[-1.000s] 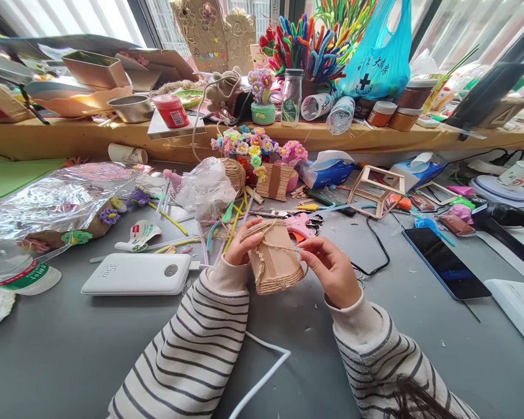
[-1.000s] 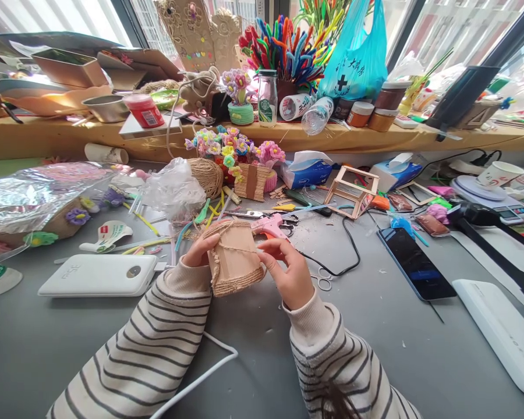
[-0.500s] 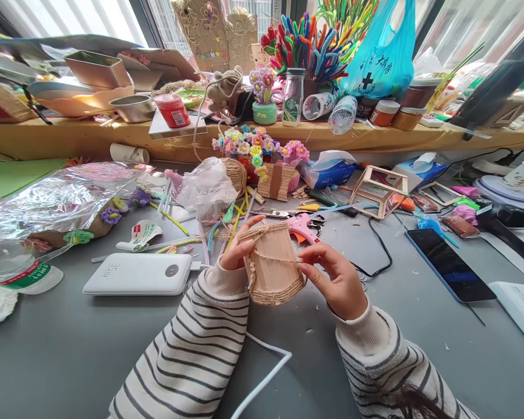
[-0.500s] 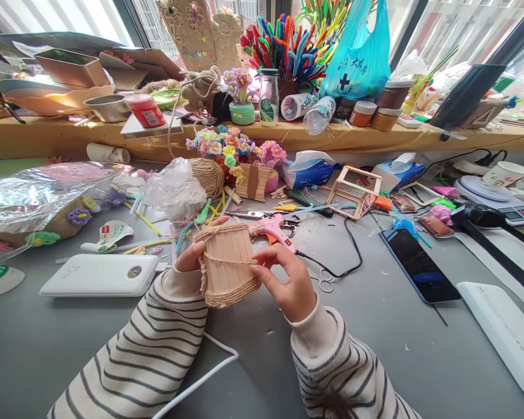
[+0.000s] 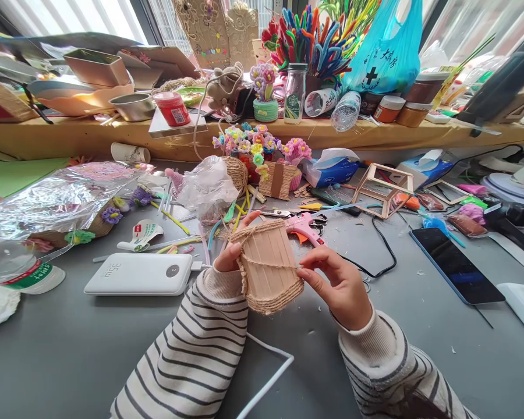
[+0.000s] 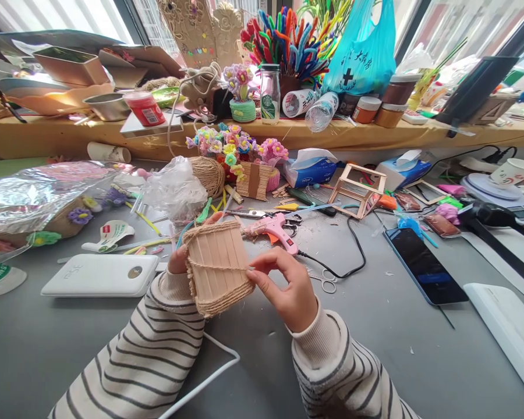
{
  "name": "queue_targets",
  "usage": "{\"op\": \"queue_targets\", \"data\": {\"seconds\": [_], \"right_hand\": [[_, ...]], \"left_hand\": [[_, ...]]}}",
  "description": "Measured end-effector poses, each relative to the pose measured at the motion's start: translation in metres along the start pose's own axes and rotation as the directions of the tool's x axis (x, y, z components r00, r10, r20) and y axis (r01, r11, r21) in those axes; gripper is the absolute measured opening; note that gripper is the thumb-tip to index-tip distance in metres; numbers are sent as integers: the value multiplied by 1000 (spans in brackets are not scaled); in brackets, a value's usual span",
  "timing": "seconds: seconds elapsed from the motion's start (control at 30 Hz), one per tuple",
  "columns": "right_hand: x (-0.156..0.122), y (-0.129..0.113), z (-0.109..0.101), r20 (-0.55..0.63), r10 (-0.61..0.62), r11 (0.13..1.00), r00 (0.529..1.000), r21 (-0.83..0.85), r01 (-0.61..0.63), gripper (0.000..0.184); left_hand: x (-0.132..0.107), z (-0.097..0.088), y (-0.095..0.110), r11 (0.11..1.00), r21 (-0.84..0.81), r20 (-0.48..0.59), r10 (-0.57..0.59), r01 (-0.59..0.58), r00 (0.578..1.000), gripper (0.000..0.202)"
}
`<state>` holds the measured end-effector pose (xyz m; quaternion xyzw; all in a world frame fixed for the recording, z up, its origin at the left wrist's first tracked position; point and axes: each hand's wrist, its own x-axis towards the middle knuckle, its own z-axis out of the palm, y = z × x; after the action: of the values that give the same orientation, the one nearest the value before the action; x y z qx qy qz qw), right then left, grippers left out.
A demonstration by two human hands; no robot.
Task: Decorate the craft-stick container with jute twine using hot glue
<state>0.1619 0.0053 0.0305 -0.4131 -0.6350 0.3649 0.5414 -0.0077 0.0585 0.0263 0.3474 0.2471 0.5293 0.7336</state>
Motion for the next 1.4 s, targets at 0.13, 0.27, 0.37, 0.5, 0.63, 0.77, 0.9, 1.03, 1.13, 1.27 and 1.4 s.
{"op": "queue_targets", "data": {"seconds": [0.13, 0.27, 0.37, 0.5, 0.63, 0.77, 0.9, 1.03, 1.13, 1.27, 1.4], "right_hand": [[-1, -2, 1, -20, 18, 1000, 1000, 5, -18, 10], [-1, -1, 2, -43, 44, 999, 998, 31, -43, 10], [-1, -1, 3, -80, 41, 999, 996, 14, -40, 8], [-2, 1, 3, -111, 31, 999, 993, -13, -33, 8], [-3, 2, 2, -130, 29, 999, 991, -39, -34, 8], [-2, 2, 2, -140, 16, 996, 990, -87, -28, 8], [-1, 1, 2, -143, -8, 990, 990, -138, -12, 10], [-1, 0, 1, -136, -59, 982, 989, -187, 33, 13], [0, -1, 1, -120, -116, 974, 986, -210, 89, 16], [0, -3, 1, -95, -164, 968, 982, -209, 142, 20], [1, -5, 1, -75, -160, 970, 984, -199, 143, 19]], "left_hand": [[-1, 4, 0, 1000, -13, -44, 24, -24, 999, 56], [-2, 5, -1, 999, -12, -95, 42, -43, 995, 52], [-2, 3, -2, 1000, -17, -103, 24, -26, 994, 52], [0, 1, -3, 1000, -9, -106, 4, -5, 994, 53], [0, 2, -3, 1000, 17, -164, 23, -21, 986, 45], [-2, 5, -4, 999, 19, -178, 29, -26, 984, 47], [-4, 8, -4, 998, 33, -182, 52, -47, 982, 48], [-2, 5, -4, 998, 23, -171, 57, -54, 984, 47], [1, -3, -3, 999, 2, -154, 37, -38, 987, 49], [2, -11, -2, 1000, -16, -122, -3, 1, 993, 57], [-1, -5, -4, 999, -37, -144, -8, 3, 990, 60]]}}
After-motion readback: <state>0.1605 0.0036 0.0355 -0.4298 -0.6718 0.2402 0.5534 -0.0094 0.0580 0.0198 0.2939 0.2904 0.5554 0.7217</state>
